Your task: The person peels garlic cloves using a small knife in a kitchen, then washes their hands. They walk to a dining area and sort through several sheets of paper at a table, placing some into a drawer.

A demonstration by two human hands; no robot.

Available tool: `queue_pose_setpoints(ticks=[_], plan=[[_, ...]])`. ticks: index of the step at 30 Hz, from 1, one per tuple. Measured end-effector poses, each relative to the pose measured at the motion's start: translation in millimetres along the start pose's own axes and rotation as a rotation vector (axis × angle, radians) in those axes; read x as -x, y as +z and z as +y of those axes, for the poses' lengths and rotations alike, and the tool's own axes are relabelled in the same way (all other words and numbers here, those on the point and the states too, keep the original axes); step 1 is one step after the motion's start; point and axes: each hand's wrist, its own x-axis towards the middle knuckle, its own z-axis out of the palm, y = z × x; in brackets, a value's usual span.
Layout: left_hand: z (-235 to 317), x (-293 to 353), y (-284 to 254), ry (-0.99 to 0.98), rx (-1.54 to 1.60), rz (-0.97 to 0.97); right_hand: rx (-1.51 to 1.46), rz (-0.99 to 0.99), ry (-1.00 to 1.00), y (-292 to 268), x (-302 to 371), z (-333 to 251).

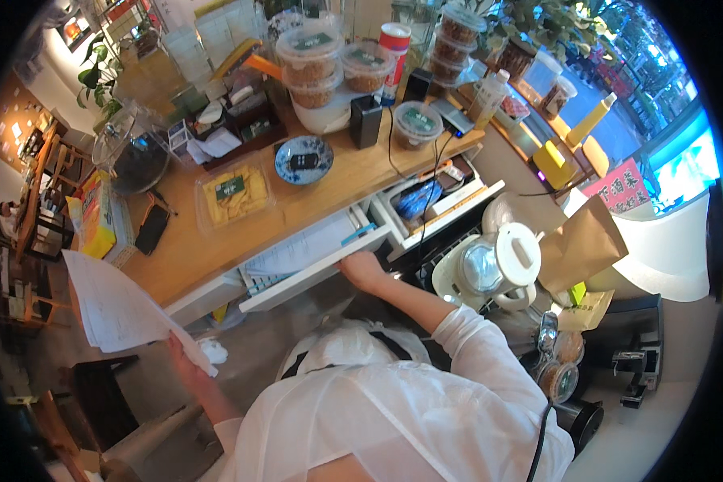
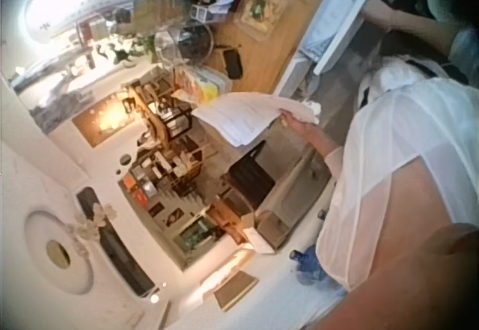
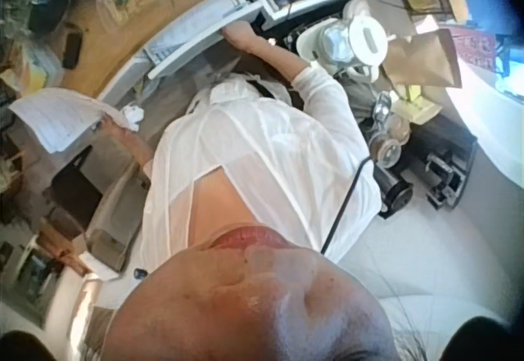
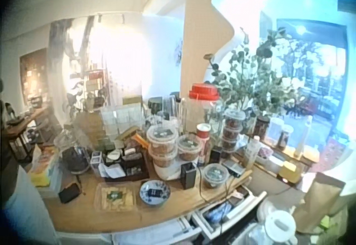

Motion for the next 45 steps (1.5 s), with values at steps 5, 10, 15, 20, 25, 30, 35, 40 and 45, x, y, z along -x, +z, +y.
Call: queue_pose_setpoints(ticks=[5, 10, 15, 20, 25, 30, 35, 40, 45], plan=[[-8, -5, -11, -0.023, 0.093, -0.006, 0.002, -0.139, 0.080, -1, 3, -6], [4, 7, 51, -0.043, 0.006, 0.000, -0.212, -0.046, -0.132, -3, 26, -31], [13, 19, 104, -0.112, -0.172, -0.112, -0.488, 0.284, -0.223, -84, 12, -87], [30, 9, 131, -0.152, -0.603, -0.206, -0.555, 0.789, -0.313, -156, 4, -111], [64, 18, 175, 0.254, -1.376, -0.455, -0.168, 0.683, -0.771, -165, 18, -156], [70, 63, 231, 0.754, -1.634, -0.907, -0.072, 0.525, -0.704, -121, 12, -165], [47, 83, 225, 0.696, -1.788, -0.982, -0.073, 0.317, -0.705, -104, 28, -157], [25, 99, 208, 0.840, -1.772, -0.963, -0.173, 0.132, -0.644, -96, 40, -151], [34, 119, 203, 1.210, -1.489, -0.776, -0.811, -0.180, -0.399, -115, 39, -151]])
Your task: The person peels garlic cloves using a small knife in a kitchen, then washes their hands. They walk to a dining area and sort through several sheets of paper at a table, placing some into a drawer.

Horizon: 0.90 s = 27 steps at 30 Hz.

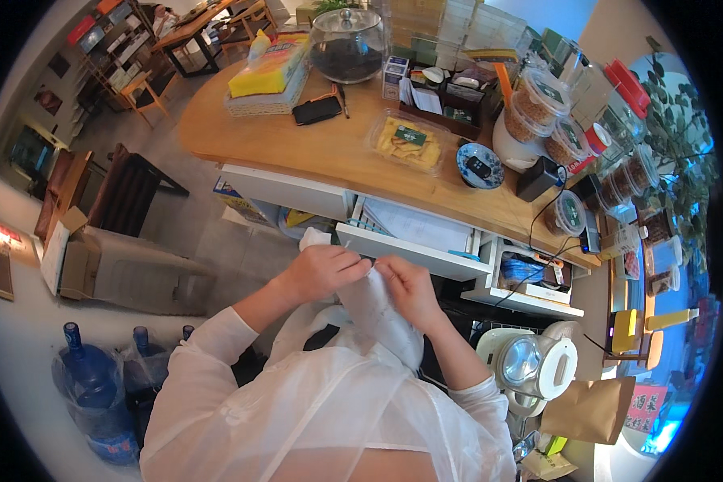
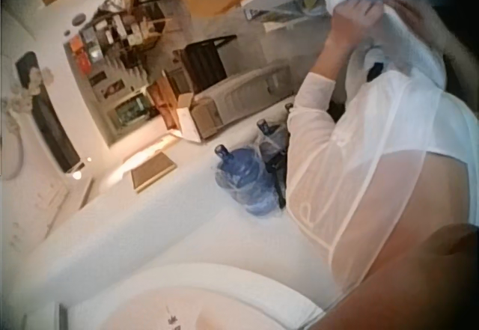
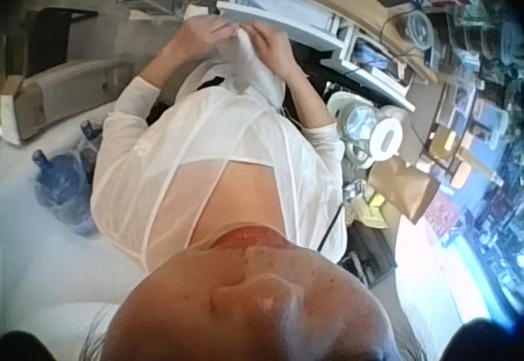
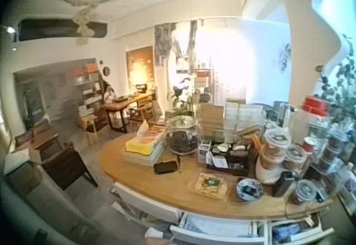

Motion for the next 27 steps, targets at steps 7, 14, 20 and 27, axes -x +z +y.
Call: queue_pose_setpoints(ticks=[7, 14, 20, 27], plan=[[-48, 31, -34, -0.325, -0.092, 0.422, 0.087, 0.630, 0.185, -65, -19, 52], [-105, 79, -74, -1.193, 0.922, 1.013, 0.338, 1.086, 0.006, -86, -44, 23], [-115, 118, -30, -0.941, 1.888, 0.716, 0.422, 0.732, -0.101, 70, -110, -25], [-182, 149, -35, -1.142, 1.195, 0.897, -0.234, 0.555, -0.057, 164, -153, -55]])
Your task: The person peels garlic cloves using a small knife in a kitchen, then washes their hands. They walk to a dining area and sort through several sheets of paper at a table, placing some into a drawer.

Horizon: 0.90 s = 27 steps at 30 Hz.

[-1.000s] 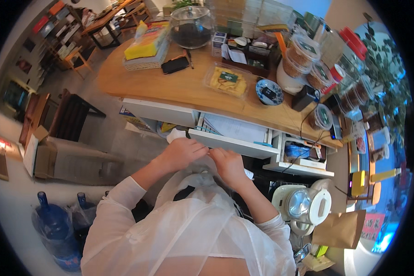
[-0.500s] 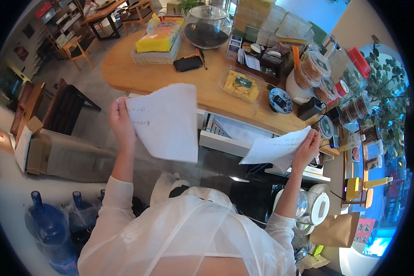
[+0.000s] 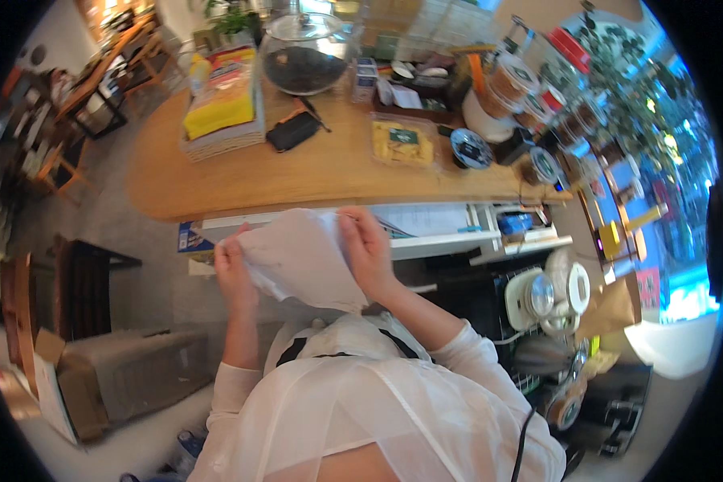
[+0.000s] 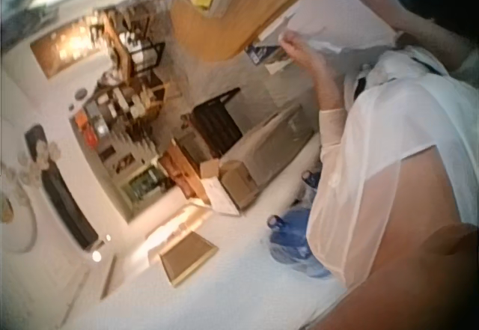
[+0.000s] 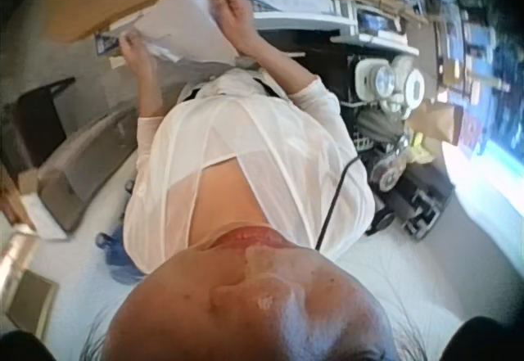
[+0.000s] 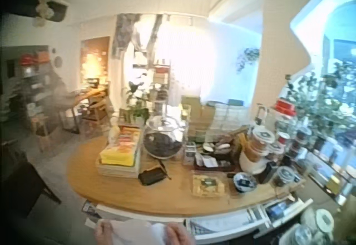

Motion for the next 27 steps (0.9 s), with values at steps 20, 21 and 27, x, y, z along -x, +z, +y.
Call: queue_pose_setpoints(ticks=[20, 21, 27], plan=[[36, -85, 17, 0.724, -0.913, 0.166, 0.415, -0.639, 0.011, 19, -104, 40], [37, -93, 22, 0.758, -0.920, 0.125, 0.503, -0.674, 0.084, 20, -111, 43], [48, -147, 22, 0.265, -0.758, 0.167, 0.634, -0.475, -0.124, 5, -156, 66]])
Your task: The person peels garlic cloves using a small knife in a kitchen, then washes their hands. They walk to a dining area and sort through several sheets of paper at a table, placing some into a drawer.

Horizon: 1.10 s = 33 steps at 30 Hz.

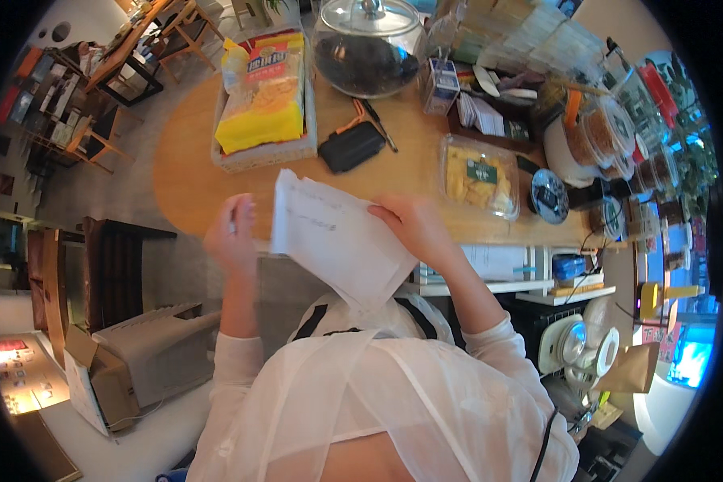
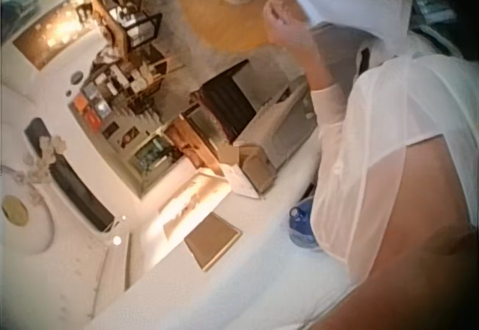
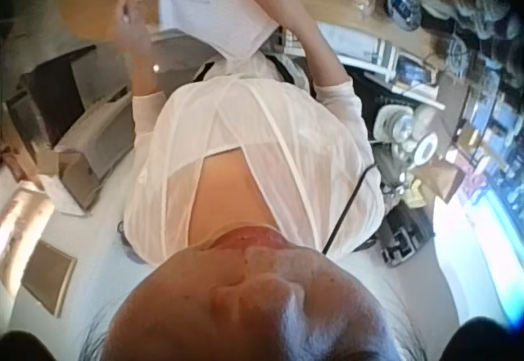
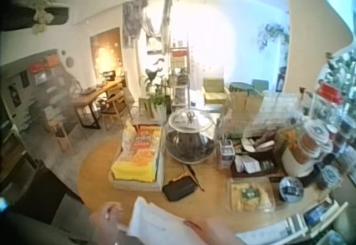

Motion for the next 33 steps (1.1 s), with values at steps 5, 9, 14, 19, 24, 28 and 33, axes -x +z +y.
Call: queue_pose_setpoints(ticks=[5, 9, 14, 19, 24, 28, 33], plan=[[47, -6, 13, 0.756, -0.411, -0.256, 0.371, -0.252, -0.268, -8, -18, -4], [53, -8, 23, 0.812, -0.621, -0.894, 0.322, -0.323, -0.404, -12, -30, -20], [32, -21, 37, 0.901, -0.679, -1.101, 0.590, -0.380, -0.288, 0, -27, -42], [33, -42, 48, 1.140, -0.450, -1.091, 0.372, -0.349, -0.285, 3, -30, -33], [23, -62, 30, 1.205, -0.226, -0.857, -0.157, -0.169, -0.117, -34, -42, -37], [0, -106, -20, 0.265, 0.271, -0.126, 0.044, 0.393, 0.303, -83, -31, -39], [14, -78, -12, -0.236, 0.558, -0.468, 0.089, 0.726, 0.301, -52, -19, 9]])
